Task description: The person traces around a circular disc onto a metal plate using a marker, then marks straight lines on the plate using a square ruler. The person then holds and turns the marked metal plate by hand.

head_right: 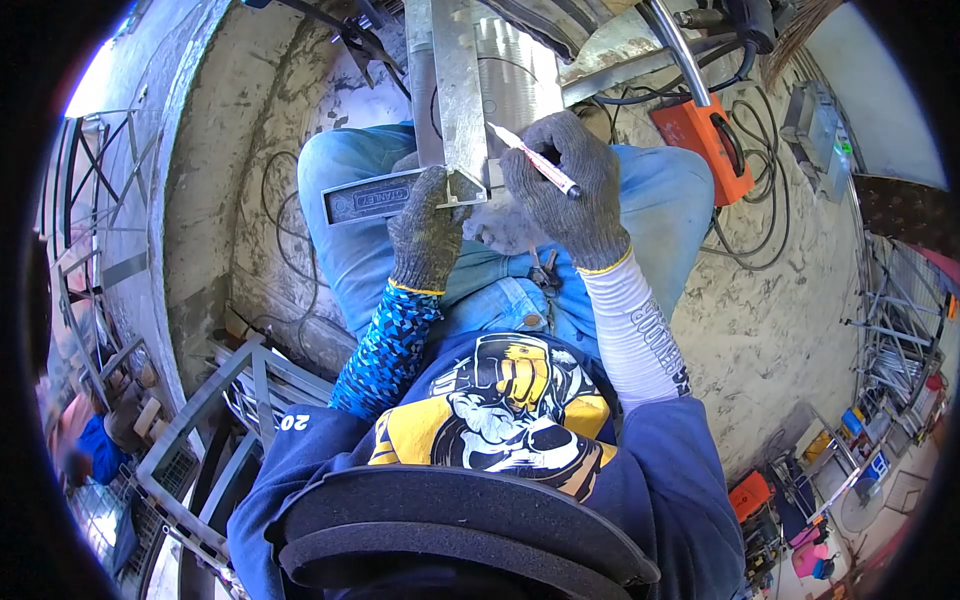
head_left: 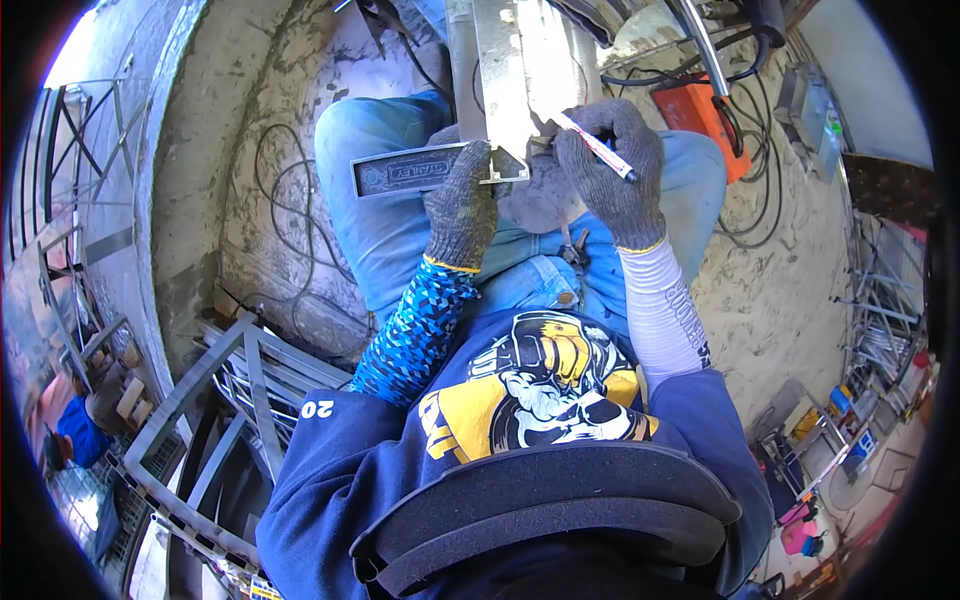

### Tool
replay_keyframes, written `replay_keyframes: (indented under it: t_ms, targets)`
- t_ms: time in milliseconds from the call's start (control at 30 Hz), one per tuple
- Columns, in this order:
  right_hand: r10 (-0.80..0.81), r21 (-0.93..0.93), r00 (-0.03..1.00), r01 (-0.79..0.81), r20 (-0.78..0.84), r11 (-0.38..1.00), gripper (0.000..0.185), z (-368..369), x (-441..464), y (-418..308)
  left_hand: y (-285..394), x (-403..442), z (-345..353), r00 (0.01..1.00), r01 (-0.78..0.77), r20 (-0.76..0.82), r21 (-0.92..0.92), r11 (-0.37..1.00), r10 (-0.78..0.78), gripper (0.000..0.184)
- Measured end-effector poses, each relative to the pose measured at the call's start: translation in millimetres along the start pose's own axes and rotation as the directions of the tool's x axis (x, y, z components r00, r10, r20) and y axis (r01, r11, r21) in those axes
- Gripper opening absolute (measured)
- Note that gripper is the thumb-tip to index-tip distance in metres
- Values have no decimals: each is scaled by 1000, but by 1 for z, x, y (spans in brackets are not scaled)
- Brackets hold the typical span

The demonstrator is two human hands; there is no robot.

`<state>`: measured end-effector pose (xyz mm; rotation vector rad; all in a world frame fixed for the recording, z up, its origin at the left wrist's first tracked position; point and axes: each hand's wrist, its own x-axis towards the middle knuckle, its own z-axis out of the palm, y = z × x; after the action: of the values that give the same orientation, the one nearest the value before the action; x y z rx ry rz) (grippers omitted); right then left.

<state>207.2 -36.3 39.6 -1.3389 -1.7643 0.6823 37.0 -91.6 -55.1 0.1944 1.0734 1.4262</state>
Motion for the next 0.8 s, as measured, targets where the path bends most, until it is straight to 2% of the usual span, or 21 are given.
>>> replay_keyframes:
  t_ms: [167,267,300,367,467,567,600,633,667,733,800]
  targets:
    - [-74,25,997,74,-27,997,20,6,9,5,4,-4,4,1000,-26,-13,-13,1000,26,21]
    - [-48,22,999,48,12,999,19,5,11,4,-6,-1,-9,993,-115,46,82,990,112,20]
    - [-28,25,999,28,16,999,19,6,12,2,-10,3,-20,980,-153,144,126,980,135,35]
    - [-8,27,1000,7,20,1000,19,7,12,2,-17,8,-35,958,-194,243,165,967,150,52]
    - [-11,32,1000,11,-8,999,18,8,10,6,-23,11,-42,945,-263,276,328,907,174,48]
    - [31,69,999,-32,13,997,18,8,10,6,-18,10,-39,953,-280,220,375,884,208,44]
    - [25,78,1000,-25,5,997,18,8,10,7,-11,7,-36,881,-473,339,634,612,330,44]
    - [18,87,1000,-18,-3,996,18,9,9,9,-4,5,-32,784,-593,488,771,231,383,44]
    - [18,87,1000,-18,-4,996,18,9,9,10,2,3,-27,784,-593,489,771,231,383,44]
    - [-44,56,999,45,-13,997,18,9,10,13,11,-1,-20,732,-631,535,765,124,422,48]
    - [-29,67,1000,29,-12,997,19,9,9,13,11,-1,-22,723,-638,543,763,109,428,50]
